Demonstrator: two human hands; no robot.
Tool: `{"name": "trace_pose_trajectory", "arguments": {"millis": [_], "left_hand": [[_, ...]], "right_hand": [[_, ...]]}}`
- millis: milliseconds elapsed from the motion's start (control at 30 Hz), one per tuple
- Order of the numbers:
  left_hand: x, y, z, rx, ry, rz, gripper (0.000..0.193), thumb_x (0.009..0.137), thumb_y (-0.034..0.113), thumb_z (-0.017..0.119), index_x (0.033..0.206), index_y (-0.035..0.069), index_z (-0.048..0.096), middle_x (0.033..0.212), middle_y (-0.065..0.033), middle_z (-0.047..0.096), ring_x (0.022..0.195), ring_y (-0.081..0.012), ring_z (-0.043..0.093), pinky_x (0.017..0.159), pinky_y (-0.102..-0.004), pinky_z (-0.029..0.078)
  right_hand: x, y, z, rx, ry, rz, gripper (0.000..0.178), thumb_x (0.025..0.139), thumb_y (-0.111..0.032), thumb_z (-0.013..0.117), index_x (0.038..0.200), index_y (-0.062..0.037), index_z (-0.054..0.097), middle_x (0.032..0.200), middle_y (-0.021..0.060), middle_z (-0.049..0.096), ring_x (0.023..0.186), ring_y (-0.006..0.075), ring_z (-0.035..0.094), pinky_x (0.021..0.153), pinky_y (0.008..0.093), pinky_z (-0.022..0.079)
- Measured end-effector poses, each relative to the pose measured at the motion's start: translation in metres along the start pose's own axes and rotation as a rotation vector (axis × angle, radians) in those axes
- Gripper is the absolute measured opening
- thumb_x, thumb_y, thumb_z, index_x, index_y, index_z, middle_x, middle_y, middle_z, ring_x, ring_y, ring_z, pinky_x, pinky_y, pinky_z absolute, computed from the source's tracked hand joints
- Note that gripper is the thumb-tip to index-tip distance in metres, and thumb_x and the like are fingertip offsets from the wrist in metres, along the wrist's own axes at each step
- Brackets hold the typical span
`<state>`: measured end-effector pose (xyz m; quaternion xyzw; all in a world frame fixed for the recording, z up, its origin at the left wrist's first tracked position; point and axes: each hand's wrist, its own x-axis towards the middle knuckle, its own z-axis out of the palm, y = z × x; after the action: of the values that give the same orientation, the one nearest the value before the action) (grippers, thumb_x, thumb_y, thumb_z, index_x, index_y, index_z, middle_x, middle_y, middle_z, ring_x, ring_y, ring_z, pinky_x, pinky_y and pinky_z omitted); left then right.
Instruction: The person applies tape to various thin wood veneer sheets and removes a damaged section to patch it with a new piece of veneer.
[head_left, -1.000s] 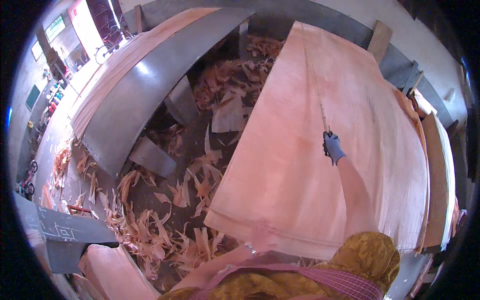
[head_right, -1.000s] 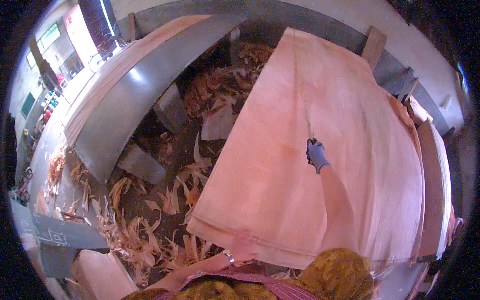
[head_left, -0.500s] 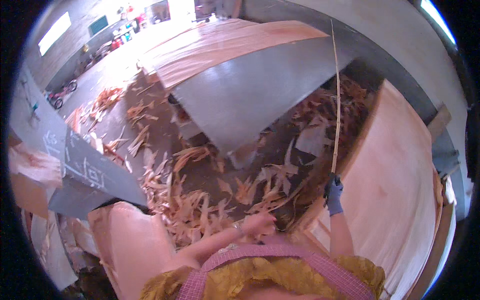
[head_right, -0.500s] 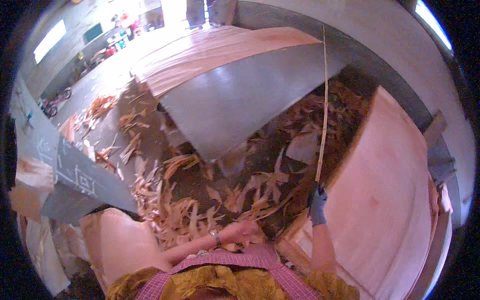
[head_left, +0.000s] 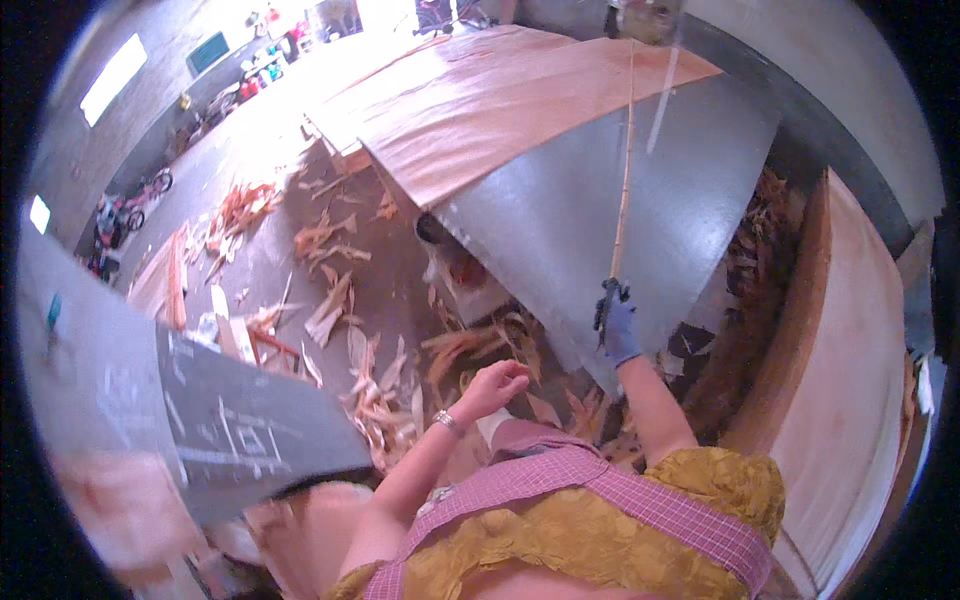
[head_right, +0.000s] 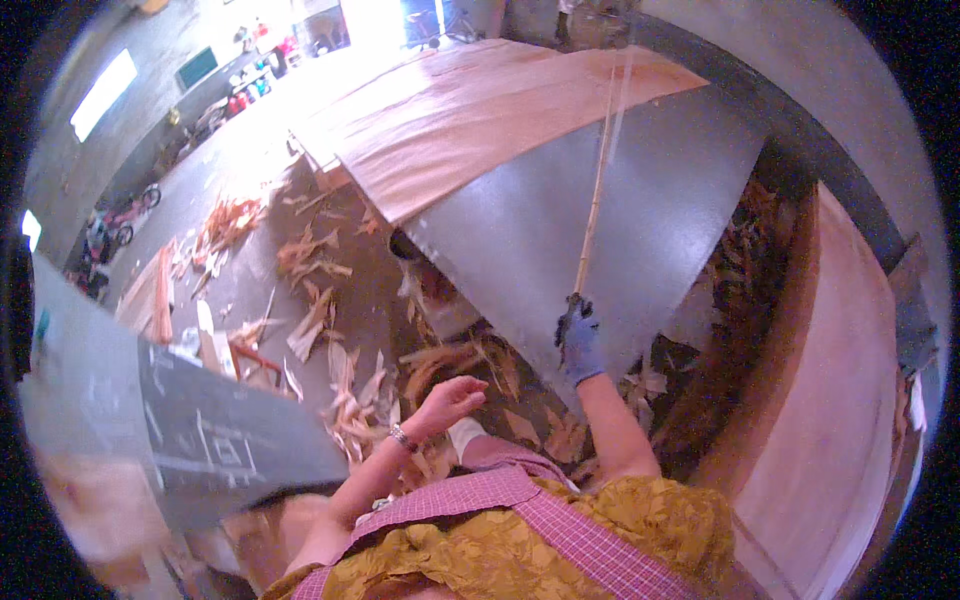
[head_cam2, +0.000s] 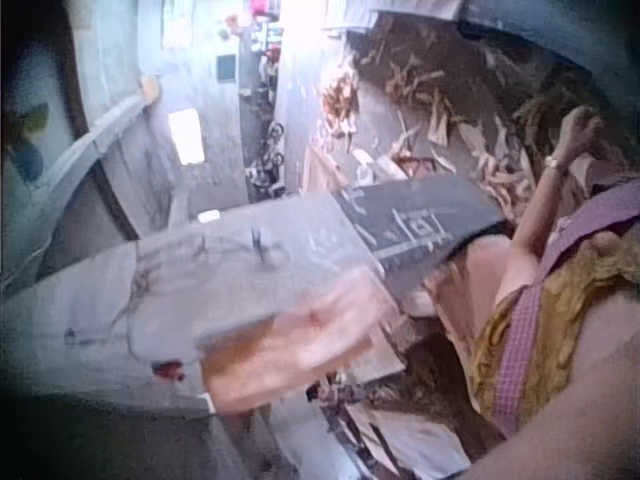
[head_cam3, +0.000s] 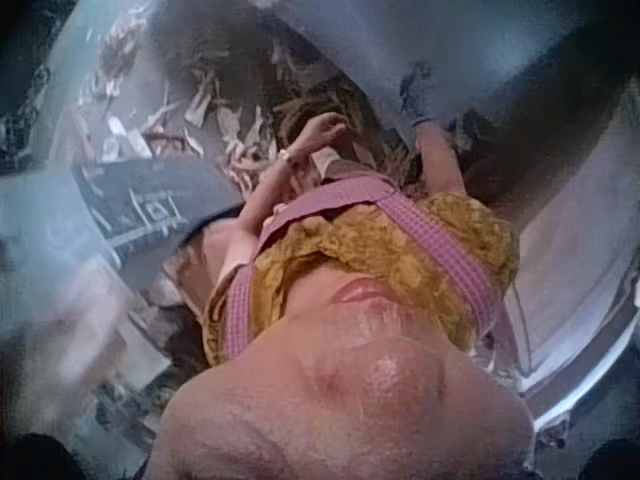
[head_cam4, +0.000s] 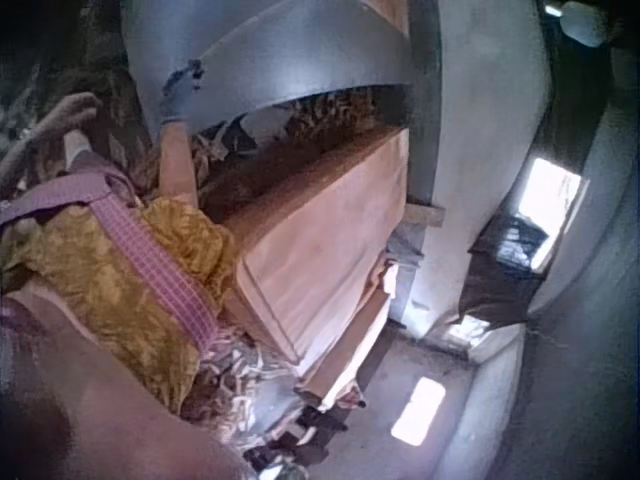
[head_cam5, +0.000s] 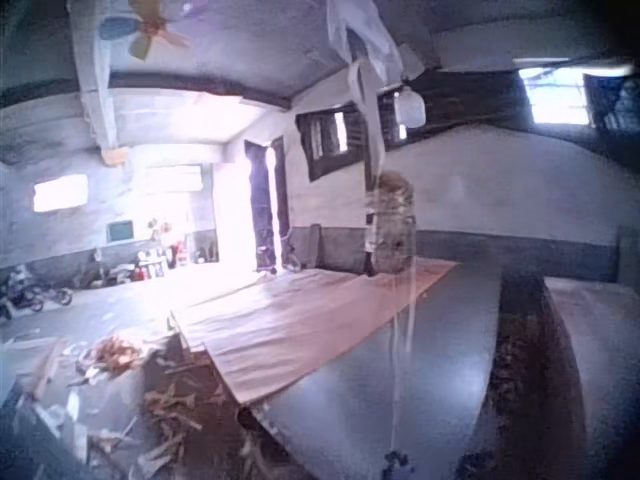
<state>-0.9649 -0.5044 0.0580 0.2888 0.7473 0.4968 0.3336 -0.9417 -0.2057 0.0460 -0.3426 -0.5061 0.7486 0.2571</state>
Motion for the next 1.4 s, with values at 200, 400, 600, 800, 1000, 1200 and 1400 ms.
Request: {"name": "trace_pose_trajectory", "arguments": {"millis": [200, 400, 600, 800, 1000, 1200, 1400], "left_hand": [[0.163, 0.021, -0.167, -0.470, 0.029, -0.080, 0.041, 0.098, 0.034, 0.058, 0.119, -0.001, 0.059, 0.095, 0.0025, 0.061, 0.081, -0.0075, 0.056, 0.074, -0.0253, 0.049], [0.293, 0.000, -0.320, 0.020, -0.140, -0.393, 0.044, 0.087, 0.047, 0.069, 0.095, 0.003, 0.065, 0.070, 0.0001, 0.058, 0.058, -0.0110, 0.055, 0.055, -0.0283, 0.048], [0.428, -0.035, -0.445, 0.811, 0.065, -0.102, 0.075, 0.066, 0.045, 0.083, 0.116, -0.001, 0.051, 0.109, -0.0225, 0.062, 0.101, -0.0378, 0.064, 0.084, -0.0468, 0.052], [0.474, -0.071, -0.458, 0.682, -0.091, -0.046, 0.072, 0.072, 0.033, 0.080, 0.119, 0.001, 0.037, 0.123, -0.0249, 0.050, 0.104, -0.0434, 0.061, 0.085, -0.0482, 0.053], [0.487, -0.106, -0.484, 0.338, -0.264, -0.055, 0.051, 0.078, 0.026, 0.075, 0.111, 0.002, 0.045, 0.097, -0.0222, 0.063, 0.090, -0.0396, 0.065, 0.075, -0.0449, 0.054], [0.511, -0.122, -0.559, 0.059, -0.265, 0.009, 0.022, 0.085, 0.015, 0.066, 0.098, 0.003, 0.055, 0.071, -0.0022, 0.052, 0.064, -0.0097, 0.050, 0.057, -0.0289, 0.045], [0.524, -0.119, -0.623, 0.148, -0.214, -0.017, 0.024, 0.084, 0.022, 0.069, 0.090, 0.002, 0.058, 0.065, -0.0024, 0.051, 0.061, -0.0113, 0.050, 0.057, -0.0305, 0.044]], "right_hand": [[0.041, 0.088, 0.184, -0.288, -0.105, 0.023, 0.031, 0.099, -0.037, 0.050, 0.114, -0.0113, 0.062, 0.082, 0.0080, 0.064, 0.070, 0.0224, 0.061, 0.063, 0.0388, 0.050], [0.088, 0.119, 0.291, -0.632, -0.223, -0.195, 0.035, 0.100, -0.033, 0.051, 0.114, -0.0034, 0.062, 0.101, 0.0132, 0.067, 0.091, 0.0228, 0.059, 0.082, 0.0376, 0.049], [0.111, 0.119, 0.377, -0.701, -0.122, 0.039, 0.037, 0.097, -0.035, 0.051, 0.116, -0.0053, 0.062, 0.108, 0.0205, 0.067, 0.099, 0.0359, 0.064, 0.088, 0.0427, 0.049], [0.140, 0.181, 0.417, -1.872, 0.342, -0.671, 0.040, 0.094, -0.031, 0.060, 0.124, -0.0040, 0.058, 0.100, 0.0168, 0.063, 0.093, 0.0292, 0.062, 0.078, 0.0403, 0.050], [0.226, 0.105, 0.536, -1.311, 0.522, -0.060, 0.080, 0.087, -0.047, 0.065, 0.141, 0.0044, 0.036, 0.114, 0.0306, 0.053, 0.100, 0.0449, 0.058, 0.083, 0.0488, 0.050], [0.262, 0.125, 0.578, -1.496, 0.647, 0.040, 0.088, 0.087, -0.055, 0.060, 0.138, 0.0111, 0.034, 0.113, 0.0285, 0.055, 0.097, 0.0395, 0.061, 0.081, 0.0450, 0.052], [0.277, 0.138, 0.587, -1.360, 0.532, 0.013, 0.065, 0.089, -0.032, 0.061, 0.142, -0.0024, 0.039, 0.110, 0.0212, 0.058, 0.086, 0.0391, 0.064, 0.070, 0.0474, 0.054]]}}
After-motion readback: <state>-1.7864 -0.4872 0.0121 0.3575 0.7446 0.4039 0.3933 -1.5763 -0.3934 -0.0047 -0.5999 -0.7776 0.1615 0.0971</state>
